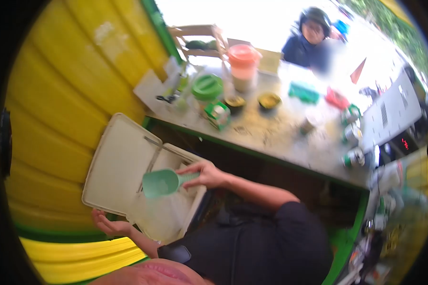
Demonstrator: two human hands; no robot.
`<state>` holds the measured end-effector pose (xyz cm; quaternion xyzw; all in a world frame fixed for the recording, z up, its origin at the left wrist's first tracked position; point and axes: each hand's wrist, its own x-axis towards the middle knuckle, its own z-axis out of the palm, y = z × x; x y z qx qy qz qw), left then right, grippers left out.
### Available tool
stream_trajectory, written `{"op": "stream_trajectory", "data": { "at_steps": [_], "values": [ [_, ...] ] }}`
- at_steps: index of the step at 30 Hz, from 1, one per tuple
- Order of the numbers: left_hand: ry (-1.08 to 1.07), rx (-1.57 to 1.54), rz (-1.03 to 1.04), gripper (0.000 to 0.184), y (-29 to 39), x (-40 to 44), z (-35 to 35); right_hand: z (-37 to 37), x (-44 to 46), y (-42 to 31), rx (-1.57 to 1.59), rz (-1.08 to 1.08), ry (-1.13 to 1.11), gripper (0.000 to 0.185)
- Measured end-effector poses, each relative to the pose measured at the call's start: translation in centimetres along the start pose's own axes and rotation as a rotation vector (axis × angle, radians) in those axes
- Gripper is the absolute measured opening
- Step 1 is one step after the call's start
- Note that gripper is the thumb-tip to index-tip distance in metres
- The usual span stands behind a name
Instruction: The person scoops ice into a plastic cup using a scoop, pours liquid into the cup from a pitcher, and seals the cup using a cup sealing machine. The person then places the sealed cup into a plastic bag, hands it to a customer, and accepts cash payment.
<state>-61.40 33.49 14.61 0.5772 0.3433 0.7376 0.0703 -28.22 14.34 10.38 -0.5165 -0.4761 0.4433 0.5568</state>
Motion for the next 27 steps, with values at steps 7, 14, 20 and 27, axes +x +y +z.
{"op": "stream_trajectory", "data": {
  "at_steps": [7, 14, 20, 27],
  "values": [
    [-0.222, -0.659, -0.329, 0.045, 3.4, -3.0, 8.6, -8.7, -10.9, -3.0, 0.069, -0.011, 0.394, 0.05],
    [-0.699, -0.759, -0.948, 0.045, 10.6, -12.8, 21.1, -15.1, -23.4, -7.8, 0.085, 0.176, 0.816, 0.049],
    [-1.361, -0.763, -0.834, 0.06, 20.4, -27.4, 28.2, -19.0, -31.7, -9.8, -0.072, 0.175, 1.097, 0.049],
    [-1.789, -0.726, -0.469, 0.111, 30.6, -41.8, 34.7, -23.1, -37.3, -8.9, -0.258, 0.199, 1.284, 0.049]
  ]
}}
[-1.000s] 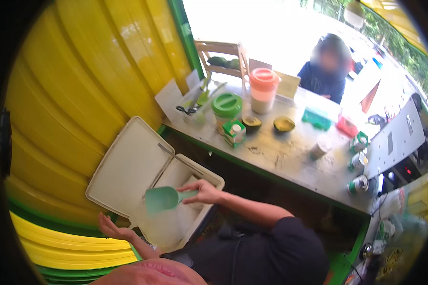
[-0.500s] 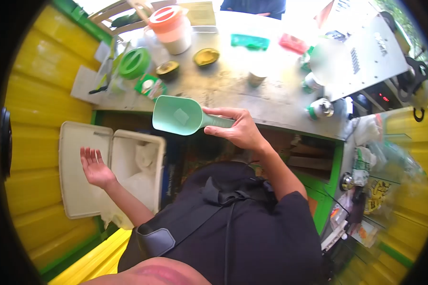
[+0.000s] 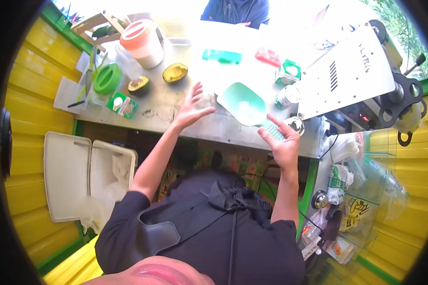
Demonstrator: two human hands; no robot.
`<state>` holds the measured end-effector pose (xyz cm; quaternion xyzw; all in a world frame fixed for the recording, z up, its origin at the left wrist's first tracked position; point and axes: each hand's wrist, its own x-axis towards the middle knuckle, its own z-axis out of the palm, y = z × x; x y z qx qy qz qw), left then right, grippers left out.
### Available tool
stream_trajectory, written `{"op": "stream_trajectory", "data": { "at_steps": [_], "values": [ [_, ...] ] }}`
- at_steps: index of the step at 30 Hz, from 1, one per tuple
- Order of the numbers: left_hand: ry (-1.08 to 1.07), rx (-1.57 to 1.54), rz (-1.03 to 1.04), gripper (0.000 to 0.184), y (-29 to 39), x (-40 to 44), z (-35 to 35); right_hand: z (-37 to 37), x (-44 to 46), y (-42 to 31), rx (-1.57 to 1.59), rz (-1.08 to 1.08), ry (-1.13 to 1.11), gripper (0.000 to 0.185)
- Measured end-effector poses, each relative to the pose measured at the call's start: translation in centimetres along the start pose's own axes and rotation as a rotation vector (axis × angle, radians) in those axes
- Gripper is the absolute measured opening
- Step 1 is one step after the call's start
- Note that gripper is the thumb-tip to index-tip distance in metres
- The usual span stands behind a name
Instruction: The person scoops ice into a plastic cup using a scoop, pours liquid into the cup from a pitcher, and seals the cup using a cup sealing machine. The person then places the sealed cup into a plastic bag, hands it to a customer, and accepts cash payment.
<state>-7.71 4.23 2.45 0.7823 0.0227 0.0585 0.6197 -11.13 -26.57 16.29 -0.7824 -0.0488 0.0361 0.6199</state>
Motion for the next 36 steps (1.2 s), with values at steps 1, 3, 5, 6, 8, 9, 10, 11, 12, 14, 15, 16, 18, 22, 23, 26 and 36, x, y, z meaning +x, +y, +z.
{"op": "stream_trajectory", "data": {
  "at_steps": [1, 3, 5, 6, 8, 9, 10, 11, 12, 14, 15, 16, 18, 22, 23, 26, 36],
  "values": [
    [0.017, -0.019, 0.048, 0.11, -1.1, 1.5, 1.8, -0.6, 0.0, 0.5, -0.017, 0.026, 0.022, 0.048],
    [0.03, -0.039, 0.062, 0.11, -1.3, 2.7, 4.3, -1.3, 0.3, 0.2, -0.027, 0.097, 0.029, 0.048],
    [0.028, 0.167, 0.024, 0.097, 1.7, 3.7, 4.8, -1.6, 0.9, 0.7, 0.029, 0.05, 0.0, 0.048],
    [0.02, 0.166, 0.003, 0.097, 1.6, 3.5, 5.1, -1.8, 1.3, 0.6, 0.019, 0.078, 0.0, 0.048],
    [0.133, -0.01, 0.002, 0.083, 1.7, 4.4, 6.1, -2.1, 1.9, 0.6, 0.016, 0.083, -0.012, 0.049],
    [0.12, -0.017, 0.005, 0.083, 1.6, 4.6, 6.5, -2.4, 2.2, 0.6, 0.012, 0.078, -0.025, 0.049],
    [0.159, 0.005, 0.009, 0.082, 1.3, 4.5, 6.5, -2.7, 2.4, 0.7, -0.009, 0.089, -0.032, 0.049],
    [0.201, 0.026, 0.012, 0.08, 0.9, 4.5, 6.4, -2.8, 2.6, 0.8, -0.017, 0.094, -0.021, 0.049],
    [0.202, 0.059, 0.038, 0.083, 0.5, 4.6, 6.2, -2.7, 2.8, 0.8, -0.013, 0.076, -0.02, 0.049],
    [0.197, 0.053, 0.04, 0.085, 1.3, 4.4, 6.2, -2.8, 3.1, 1.0, -0.007, 0.088, 0.001, 0.049],
    [0.202, 0.057, 0.04, 0.087, 2.0, 4.3, 6.2, -2.8, 3.2, 0.9, -0.018, 0.091, 0.011, 0.049],
    [0.179, 0.085, 0.005, 0.09, 2.6, 4.2, 6.3, -2.9, 3.3, 0.9, -0.049, 0.071, 0.03, 0.049],
    [0.174, 0.084, -0.001, 0.091, 2.5, 4.1, 6.3, -3.1, 3.5, 0.9, -0.156, -0.042, 0.034, 0.049],
    [0.167, 0.11, -0.037, 0.088, 0.8, 4.5, 6.4, -3.2, 3.5, 0.7, -0.278, -0.109, 0.025, 0.048],
    [0.144, 0.107, -0.047, 0.087, 0.2, 4.8, 6.2, -3.4, 3.5, 1.0, -0.262, -0.122, -0.003, 0.048],
    [0.124, 0.237, -0.079, 0.087, 0.1, 5.0, 6.3, -3.0, 3.0, 1.8, -0.025, 0.018, -0.019, 0.048],
    [0.314, 0.292, 0.268, 0.098, 0.4, 5.1, 6.6, -3.2, 2.4, 0.3, 0.052, 0.206, -0.084, 0.053]
  ]
}}
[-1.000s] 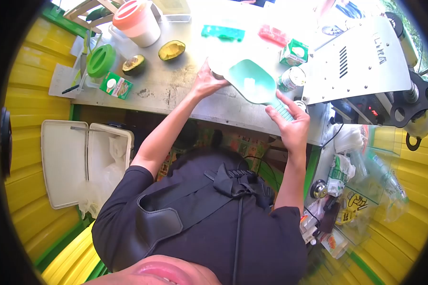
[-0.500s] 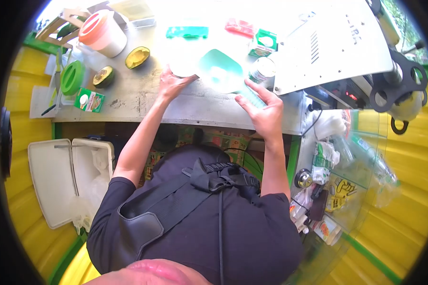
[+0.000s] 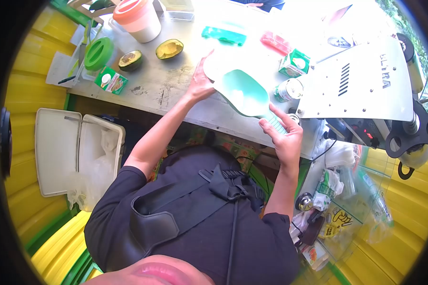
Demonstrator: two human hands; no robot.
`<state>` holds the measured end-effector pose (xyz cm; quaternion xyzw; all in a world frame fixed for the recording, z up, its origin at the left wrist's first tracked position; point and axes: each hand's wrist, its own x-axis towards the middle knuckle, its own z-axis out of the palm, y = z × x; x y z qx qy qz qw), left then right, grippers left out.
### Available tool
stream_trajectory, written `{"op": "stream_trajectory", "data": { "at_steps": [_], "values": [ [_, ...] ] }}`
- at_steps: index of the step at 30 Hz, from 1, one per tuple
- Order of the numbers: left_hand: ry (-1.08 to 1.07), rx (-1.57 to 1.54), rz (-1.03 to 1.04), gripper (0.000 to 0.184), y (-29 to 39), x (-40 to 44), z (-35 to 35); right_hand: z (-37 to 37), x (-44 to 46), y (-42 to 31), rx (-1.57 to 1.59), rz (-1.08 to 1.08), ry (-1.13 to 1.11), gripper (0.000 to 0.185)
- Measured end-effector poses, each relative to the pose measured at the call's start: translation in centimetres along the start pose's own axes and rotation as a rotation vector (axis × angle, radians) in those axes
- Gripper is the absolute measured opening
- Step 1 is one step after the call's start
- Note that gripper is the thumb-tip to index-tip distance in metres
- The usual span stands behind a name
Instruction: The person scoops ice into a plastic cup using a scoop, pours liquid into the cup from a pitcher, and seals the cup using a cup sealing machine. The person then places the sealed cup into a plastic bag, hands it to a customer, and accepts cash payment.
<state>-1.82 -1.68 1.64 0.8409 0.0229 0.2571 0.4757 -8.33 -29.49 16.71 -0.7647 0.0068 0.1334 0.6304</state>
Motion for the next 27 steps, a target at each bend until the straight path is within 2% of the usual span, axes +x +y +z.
{"op": "stream_trajectory", "data": {
  "at_steps": [1, 3, 4, 7, 9, 13, 27],
  "values": [
    [-0.004, -0.005, 0.004, 0.098, 0.0, 0.1, -0.3, -0.1, -0.1, -0.1, -0.001, -0.001, 0.007, 0.053],
    [-0.178, -0.224, -0.179, 0.09, 0.4, -0.2, -0.8, -0.4, -0.2, -0.1, 0.049, 0.106, 0.004, 0.052],
    [-0.178, -0.226, -0.18, 0.09, 0.4, -0.4, -0.7, -0.5, -0.2, -0.1, 0.047, 0.106, 0.005, 0.052],
    [-0.098, -0.173, -0.206, 0.081, 0.3, -1.0, 0.2, -0.4, -0.3, 0.2, 0.106, 0.158, -0.022, 0.051],
    [0.082, -0.057, -0.129, 0.08, 0.2, -1.4, 1.3, 0.1, -0.5, 0.3, 0.14, 0.159, -0.02, 0.051],
    [0.13, 0.057, -0.085, 0.079, -0.5, -1.7, 2.4, 0.5, -0.2, 0.3, 0.162, 0.19, -0.015, 0.051],
    [0.08, 0.008, -0.145, 0.085, 0.9, -1.4, 1.2, 2.3, 0.6, 0.5, 0.073, -0.03, 0.034, 0.05]
  ]
}}
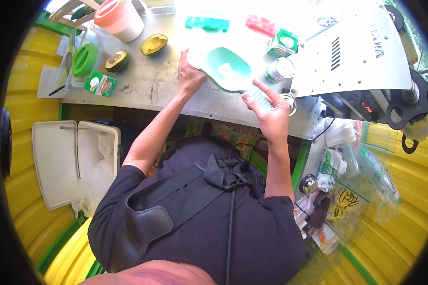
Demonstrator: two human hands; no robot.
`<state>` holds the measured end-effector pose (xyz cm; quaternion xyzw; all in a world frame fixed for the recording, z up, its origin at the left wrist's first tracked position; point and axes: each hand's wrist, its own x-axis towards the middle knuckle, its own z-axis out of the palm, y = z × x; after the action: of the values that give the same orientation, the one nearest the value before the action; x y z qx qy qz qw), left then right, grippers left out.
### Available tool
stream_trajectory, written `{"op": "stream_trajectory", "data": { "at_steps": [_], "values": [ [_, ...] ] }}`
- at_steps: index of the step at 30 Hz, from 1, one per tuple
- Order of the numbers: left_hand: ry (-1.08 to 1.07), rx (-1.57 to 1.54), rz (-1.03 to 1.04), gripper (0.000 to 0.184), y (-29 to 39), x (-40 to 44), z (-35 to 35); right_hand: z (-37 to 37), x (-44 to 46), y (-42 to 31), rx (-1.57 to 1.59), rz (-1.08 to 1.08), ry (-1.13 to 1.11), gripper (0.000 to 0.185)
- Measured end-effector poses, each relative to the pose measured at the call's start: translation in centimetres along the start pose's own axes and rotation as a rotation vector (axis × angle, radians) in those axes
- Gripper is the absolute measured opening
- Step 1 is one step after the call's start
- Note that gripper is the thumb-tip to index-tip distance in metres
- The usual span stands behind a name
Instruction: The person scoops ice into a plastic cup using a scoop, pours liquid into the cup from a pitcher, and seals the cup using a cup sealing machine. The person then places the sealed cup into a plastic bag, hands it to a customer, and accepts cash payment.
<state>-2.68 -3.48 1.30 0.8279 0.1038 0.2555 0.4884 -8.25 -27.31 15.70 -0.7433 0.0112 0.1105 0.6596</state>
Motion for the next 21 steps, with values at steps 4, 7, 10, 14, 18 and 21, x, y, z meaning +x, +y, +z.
{"op": "stream_trajectory", "data": {
  "at_steps": [4, 7, 10, 14, 18, 21],
  "values": [
    [-0.047, -0.008, -0.021, 0.086, -0.4, 0.8, -0.8, 0.0, 0.4, -0.5, -0.075, -0.035, 0.011, 0.05],
    [-0.179, -0.076, -0.048, 0.09, -0.6, 1.7, -2.2, -0.3, 0.5, -1.0, -0.138, -0.014, 0.004, 0.05],
    [-0.298, -0.142, -0.078, 0.095, -1.4, 2.4, -3.0, -0.8, 0.3, -1.3, -0.081, -0.025, 0.029, 0.05],
    [-0.352, -0.109, -0.067, 0.098, -0.7, 2.9, -3.5, -1.1, 0.2, -1.9, -0.173, -0.019, 0.04, 0.051],
    [-0.441, -0.119, -0.035, 0.101, -2.1, 3.6, -3.2, -0.6, 0.3, -2.7, -0.26, -0.058, 0.052, 0.052],
    [-0.403, -0.092, -0.046, 0.1, -1.6, 3.3, -2.9, -0.5, 1.1, -1.5, -0.305, -0.111, 0.039, 0.052]
  ]
}}
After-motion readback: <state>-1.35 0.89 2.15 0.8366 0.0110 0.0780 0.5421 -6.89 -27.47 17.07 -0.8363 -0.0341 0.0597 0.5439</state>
